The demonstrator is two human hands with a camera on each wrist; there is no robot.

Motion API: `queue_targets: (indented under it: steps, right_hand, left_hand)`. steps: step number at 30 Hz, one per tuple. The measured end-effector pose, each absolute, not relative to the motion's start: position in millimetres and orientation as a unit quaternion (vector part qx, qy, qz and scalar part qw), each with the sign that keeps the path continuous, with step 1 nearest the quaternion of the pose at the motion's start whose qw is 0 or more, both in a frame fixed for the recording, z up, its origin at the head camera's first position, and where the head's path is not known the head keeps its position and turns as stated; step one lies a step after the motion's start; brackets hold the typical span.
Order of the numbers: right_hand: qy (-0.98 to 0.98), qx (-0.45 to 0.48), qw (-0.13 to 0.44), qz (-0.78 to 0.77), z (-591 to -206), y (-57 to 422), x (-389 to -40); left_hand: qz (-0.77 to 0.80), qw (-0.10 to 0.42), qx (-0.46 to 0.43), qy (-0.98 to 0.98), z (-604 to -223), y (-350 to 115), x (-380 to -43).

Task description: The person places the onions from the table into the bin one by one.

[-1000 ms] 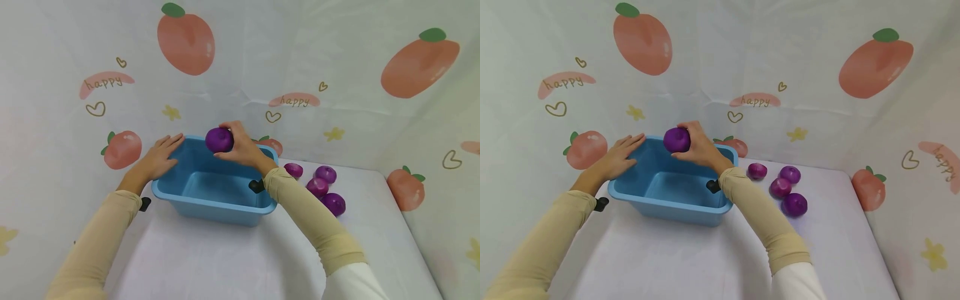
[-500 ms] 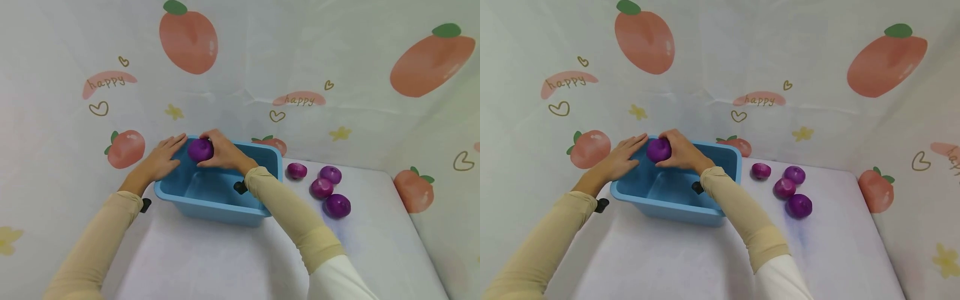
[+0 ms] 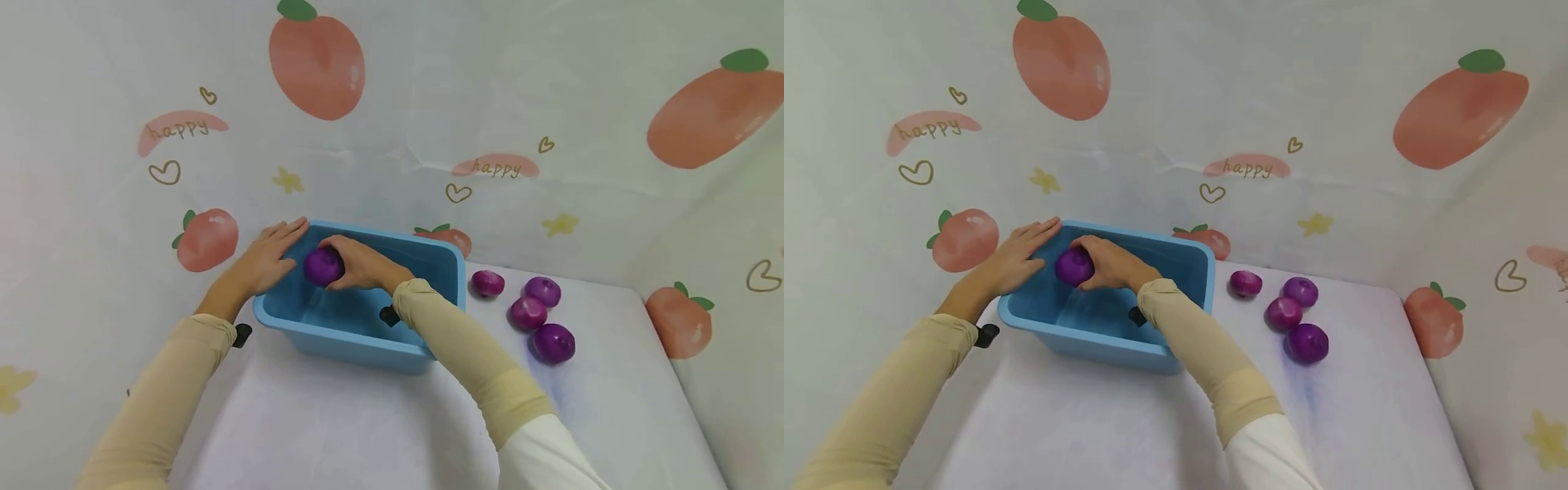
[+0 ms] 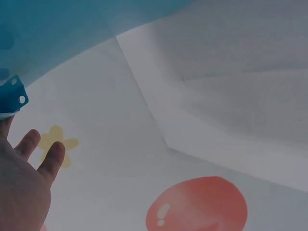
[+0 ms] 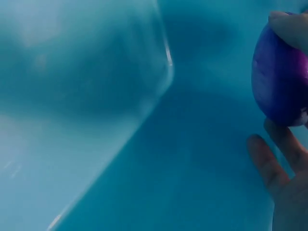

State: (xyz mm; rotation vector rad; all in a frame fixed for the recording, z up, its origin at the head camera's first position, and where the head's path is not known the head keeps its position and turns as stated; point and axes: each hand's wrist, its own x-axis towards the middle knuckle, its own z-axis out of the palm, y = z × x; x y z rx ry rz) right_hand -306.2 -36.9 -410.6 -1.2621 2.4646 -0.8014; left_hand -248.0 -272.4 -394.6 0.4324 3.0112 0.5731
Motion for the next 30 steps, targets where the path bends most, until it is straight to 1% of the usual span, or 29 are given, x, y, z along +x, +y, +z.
queue_targets:
  steps: [5,14,25,30]
  right_hand:
    - [0.860,-0.421,0.152,-0.245,-417.7,-41.3,-307.8]
    - [0.874,-0.414,0.183,-0.176,-433.5,-41.2,-301.4]
    - [0.880,-0.400,0.195,-0.169,-448.0,-49.4,-303.0]
    - [0.888,-0.387,0.189,-0.163,-449.8,-46.2,-304.3]
  left_hand:
    - [0.190,0.027,0.137,0.972,-395.3,-273.0,-247.7]
    - [0.204,0.019,0.145,0.968,-398.9,-270.4,-248.9]
    - [0.206,0.020,0.134,0.969,-391.3,-275.1,-242.0]
    - [0.210,0.023,0.133,0.968,-393.5,-272.5,-243.2]
